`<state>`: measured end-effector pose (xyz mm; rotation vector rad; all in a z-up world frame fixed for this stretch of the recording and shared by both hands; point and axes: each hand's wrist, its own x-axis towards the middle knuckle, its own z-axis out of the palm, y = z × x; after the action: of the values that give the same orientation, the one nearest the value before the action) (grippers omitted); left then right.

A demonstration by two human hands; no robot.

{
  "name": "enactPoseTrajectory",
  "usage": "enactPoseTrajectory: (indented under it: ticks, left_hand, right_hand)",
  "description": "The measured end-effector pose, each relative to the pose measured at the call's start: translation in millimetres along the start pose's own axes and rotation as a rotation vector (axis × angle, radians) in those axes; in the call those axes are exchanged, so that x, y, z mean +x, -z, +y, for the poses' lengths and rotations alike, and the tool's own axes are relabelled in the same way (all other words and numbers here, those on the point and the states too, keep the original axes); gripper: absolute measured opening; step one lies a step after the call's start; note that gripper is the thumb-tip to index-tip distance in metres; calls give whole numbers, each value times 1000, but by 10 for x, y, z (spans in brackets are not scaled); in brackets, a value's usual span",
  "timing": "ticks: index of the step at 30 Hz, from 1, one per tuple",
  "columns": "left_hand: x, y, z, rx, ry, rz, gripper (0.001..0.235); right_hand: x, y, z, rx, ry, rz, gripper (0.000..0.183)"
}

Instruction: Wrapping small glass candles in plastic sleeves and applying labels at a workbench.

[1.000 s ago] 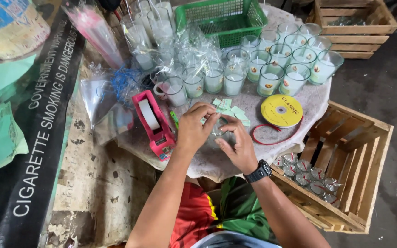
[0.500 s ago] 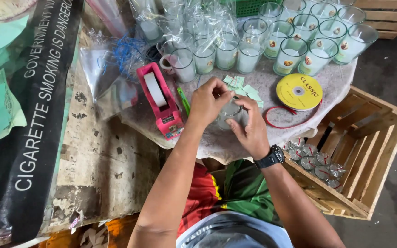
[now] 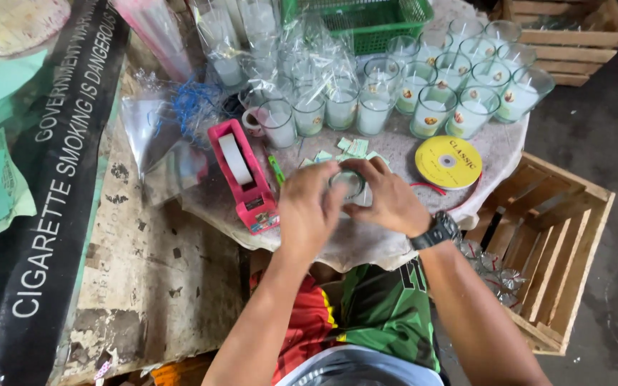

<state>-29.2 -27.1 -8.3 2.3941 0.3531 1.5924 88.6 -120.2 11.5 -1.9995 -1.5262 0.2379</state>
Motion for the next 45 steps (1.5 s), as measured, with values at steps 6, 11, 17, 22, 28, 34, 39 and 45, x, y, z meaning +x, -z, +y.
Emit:
enactPoseTrajectory:
  ticks: [6, 11, 17, 22, 28, 34, 39, 45]
  left_hand:
    - [-288, 234, 490, 377, -312, -93, 49]
    - [-132, 97, 263, 303, -280, -117, 64]
    - [5, 15, 26, 302, -151, -284, 63]
    - [-151, -158, -46, 267, -20, -166, 62]
    - [-233, -225, -44, 284, 117, -196, 65]
    - [-250, -267, 76, 295, 188, -86, 65]
    - [-236, -170, 104, 254, 221, -221, 66]
    - [253, 395, 239, 358, 254, -891, 69]
  right_hand:
    - [47, 159, -101, 168, 52, -124, 63]
    - [42, 129, -26, 191, 86, -99, 63]
    - [31, 18, 110, 118, 114, -44, 67]
    - [-62, -75, 139, 59, 93, 17, 69]
    - [-99, -125, 156, 52, 79, 27, 66]
    - [-163, -397, 155, -72, 59, 219, 55]
    - [-238, -585, 121, -222, -1, 322, 64]
    - [-259, -392, -61, -148, 15, 336, 82]
